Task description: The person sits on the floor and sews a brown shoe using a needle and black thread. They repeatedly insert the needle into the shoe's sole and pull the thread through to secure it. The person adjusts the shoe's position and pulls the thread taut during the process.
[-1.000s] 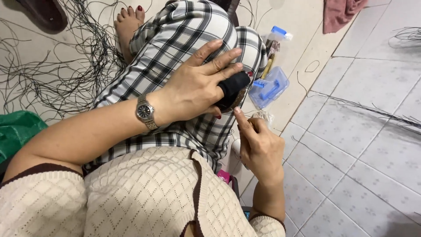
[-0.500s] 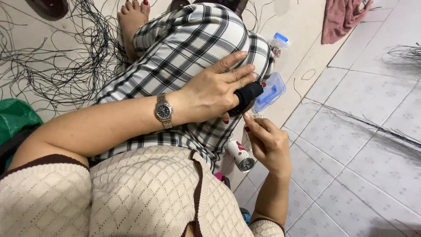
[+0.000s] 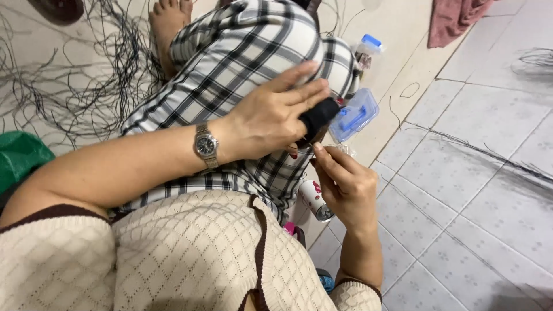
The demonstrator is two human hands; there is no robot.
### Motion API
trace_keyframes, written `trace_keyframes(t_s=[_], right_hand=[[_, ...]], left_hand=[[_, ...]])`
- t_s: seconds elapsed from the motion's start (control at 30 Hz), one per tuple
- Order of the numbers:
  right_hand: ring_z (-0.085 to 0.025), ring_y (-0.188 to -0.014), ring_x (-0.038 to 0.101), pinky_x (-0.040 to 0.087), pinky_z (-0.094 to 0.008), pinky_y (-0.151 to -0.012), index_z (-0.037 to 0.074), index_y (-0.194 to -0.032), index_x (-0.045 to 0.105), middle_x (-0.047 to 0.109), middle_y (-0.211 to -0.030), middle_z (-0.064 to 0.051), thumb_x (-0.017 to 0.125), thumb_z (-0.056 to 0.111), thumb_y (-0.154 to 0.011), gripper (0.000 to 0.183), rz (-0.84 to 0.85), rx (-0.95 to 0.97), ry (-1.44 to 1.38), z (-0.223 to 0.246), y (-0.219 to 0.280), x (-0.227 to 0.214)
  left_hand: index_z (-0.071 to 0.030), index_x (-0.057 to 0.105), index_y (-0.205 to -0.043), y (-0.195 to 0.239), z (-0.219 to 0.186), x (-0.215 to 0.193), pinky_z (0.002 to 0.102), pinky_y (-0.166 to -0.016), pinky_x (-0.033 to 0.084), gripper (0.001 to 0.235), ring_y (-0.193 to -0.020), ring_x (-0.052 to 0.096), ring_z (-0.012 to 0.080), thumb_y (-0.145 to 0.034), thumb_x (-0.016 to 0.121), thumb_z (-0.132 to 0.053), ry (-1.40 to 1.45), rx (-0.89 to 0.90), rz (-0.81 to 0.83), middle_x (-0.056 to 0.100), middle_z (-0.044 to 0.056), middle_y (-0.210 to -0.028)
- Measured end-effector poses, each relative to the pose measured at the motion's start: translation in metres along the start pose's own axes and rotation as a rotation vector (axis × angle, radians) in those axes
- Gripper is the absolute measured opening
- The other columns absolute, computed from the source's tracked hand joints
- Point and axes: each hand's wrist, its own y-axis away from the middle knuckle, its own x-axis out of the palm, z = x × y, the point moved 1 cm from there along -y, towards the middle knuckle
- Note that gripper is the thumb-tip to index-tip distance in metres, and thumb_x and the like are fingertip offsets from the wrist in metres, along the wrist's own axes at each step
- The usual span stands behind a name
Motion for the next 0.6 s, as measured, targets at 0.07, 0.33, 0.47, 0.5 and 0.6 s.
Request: trace_keyframes(t_s=[0.07, 0.33, 0.47, 0.5, 0.6], right_hand=[[-0.017, -0.064, 0.064, 0.051, -0.029, -0.058, 0.002, -0.115, 0.074, 0.073, -0.104, -0.009, 0.075, -0.011, -0.082, 0.036, 0.027, -0.014, 0.002, 0.001, 0.004, -0.001], [-0.031, -0.076, 0.074, 0.058, -0.038, -0.057, 0.003, -0.110, 0.071, 0.074, -0.094, -0.013, 0.071, 0.004, -0.090, 0.020, -0.108, -0.051, 0.124, 0.009, 0.032, 0.015], [-0.029, -0.079, 0.072, 0.058, -0.036, -0.064, 0.003, -0.109, 0.065, 0.072, -0.096, -0.013, 0.067, 0.001, -0.093, 0.016, -0.102, -0.100, 0.253, 0.013, 0.023, 0.019], [-0.029, -0.079, 0.072, 0.058, -0.036, -0.064, 0.003, -0.109, 0.065, 0.072, -0.096, -0.013, 0.067, 0.001, -0.093, 0.016, -0.100, -0.100, 0.252, 0.011, 0.025, 0.019], [-0.029, -0.078, 0.072, 0.057, -0.036, -0.061, 0.004, -0.111, 0.066, 0.071, -0.094, -0.013, 0.070, 0.003, -0.091, 0.021, -0.092, -0.092, 0.282, 0.009, 0.026, 0.020]], left_hand=[[-0.026, 0.080, -0.096, 0.021, -0.003, 0.006, 0.052, -0.132, -0.007, 0.027, -0.155, 0.028, 0.0291, -0.097, 0.080, -0.054, 0.029, -0.050, -0.061, 0.060, 0.004, -0.157], [-0.007, 0.068, -0.059, 0.059, -0.031, -0.033, 0.046, -0.082, 0.048, 0.028, -0.099, 0.063, 0.0332, -0.085, 0.073, -0.013, 0.342, -0.143, -0.154, 0.070, 0.008, -0.106], [-0.010, 0.072, -0.060, 0.043, -0.033, -0.031, 0.041, -0.080, 0.042, 0.037, -0.096, 0.060, 0.0270, -0.089, 0.079, -0.031, 0.161, -0.081, -0.151, 0.070, 0.005, -0.109], [-0.010, 0.072, -0.060, 0.047, -0.033, -0.028, 0.041, -0.080, 0.042, 0.037, -0.096, 0.060, 0.0270, -0.089, 0.079, -0.031, 0.161, -0.083, -0.150, 0.070, 0.005, -0.109], [-0.009, 0.072, -0.059, 0.052, -0.035, -0.028, 0.041, -0.081, 0.042, 0.018, -0.094, 0.059, 0.0263, -0.075, 0.081, -0.007, 0.116, -0.076, -0.106, 0.071, 0.006, -0.101]])
